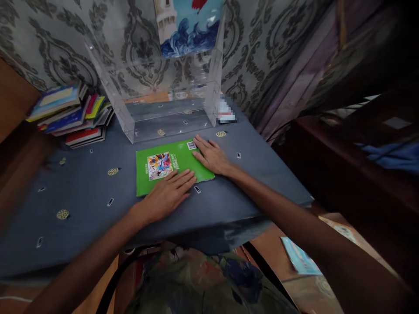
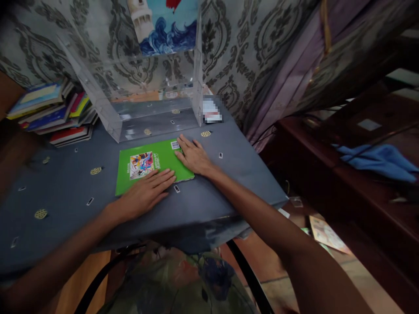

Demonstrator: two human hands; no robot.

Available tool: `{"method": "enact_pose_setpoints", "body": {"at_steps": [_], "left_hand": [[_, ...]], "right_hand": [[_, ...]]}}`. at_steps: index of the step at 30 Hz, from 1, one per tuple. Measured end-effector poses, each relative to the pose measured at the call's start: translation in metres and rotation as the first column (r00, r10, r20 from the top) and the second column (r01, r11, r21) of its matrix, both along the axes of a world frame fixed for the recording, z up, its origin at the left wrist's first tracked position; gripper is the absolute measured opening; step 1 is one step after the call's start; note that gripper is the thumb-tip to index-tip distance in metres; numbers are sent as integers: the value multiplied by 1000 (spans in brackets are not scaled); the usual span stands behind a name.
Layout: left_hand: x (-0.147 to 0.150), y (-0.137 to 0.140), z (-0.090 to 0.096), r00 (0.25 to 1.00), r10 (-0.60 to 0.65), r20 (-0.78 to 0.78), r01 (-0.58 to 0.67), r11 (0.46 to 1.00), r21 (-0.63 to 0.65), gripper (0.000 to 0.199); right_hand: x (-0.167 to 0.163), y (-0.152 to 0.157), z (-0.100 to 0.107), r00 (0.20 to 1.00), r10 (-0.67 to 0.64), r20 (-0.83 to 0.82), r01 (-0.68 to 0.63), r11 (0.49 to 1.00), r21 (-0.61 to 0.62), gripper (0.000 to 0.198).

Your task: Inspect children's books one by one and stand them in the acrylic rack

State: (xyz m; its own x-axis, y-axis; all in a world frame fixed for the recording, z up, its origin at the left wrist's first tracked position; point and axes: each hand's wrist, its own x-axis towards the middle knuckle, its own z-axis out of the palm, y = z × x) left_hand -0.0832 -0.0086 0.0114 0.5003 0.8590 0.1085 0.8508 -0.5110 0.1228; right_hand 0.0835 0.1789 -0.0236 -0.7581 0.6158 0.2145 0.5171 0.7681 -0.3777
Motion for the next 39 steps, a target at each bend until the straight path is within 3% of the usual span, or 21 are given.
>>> {"method": "enact_pose_setpoints", "body": {"at_steps": [5,10,14,18,21,26,33,39], "left_hand": [[32,30,-4,999,43,-7,-43,999,31,44],[51,47,0,979,199,-42,-194,974,114,43],[55,48,-5,979,196,-51,-185,968,171,39],[52,47,-5,983,179,-48,-164,962,216,33],[52,49,4,978,206,-27,-196,958,210,30],[53,54,24,967,253,20,-253,957,143,34],[47,59,29,953,299,52,-303,944,133,41],[56,41,6,964,258,63,-265,944,197,35]], "right_hand": [[2,7,-1,996,8,-88,-17,994,-105,58],[9,15,5,970,28,-242,-91,963,-253,60],[16,19,11,924,1,-382,-158,911,-380,53],[19,20,12,869,-72,-489,-228,819,-526,48],[22,16,9,823,-143,-549,-259,766,-588,51],[37,-1,11,788,-175,-590,-299,730,-615,58],[53,-18,21,810,-172,-561,-253,761,-597,55],[52,-22,22,841,-58,-537,-196,894,-403,54]]}}
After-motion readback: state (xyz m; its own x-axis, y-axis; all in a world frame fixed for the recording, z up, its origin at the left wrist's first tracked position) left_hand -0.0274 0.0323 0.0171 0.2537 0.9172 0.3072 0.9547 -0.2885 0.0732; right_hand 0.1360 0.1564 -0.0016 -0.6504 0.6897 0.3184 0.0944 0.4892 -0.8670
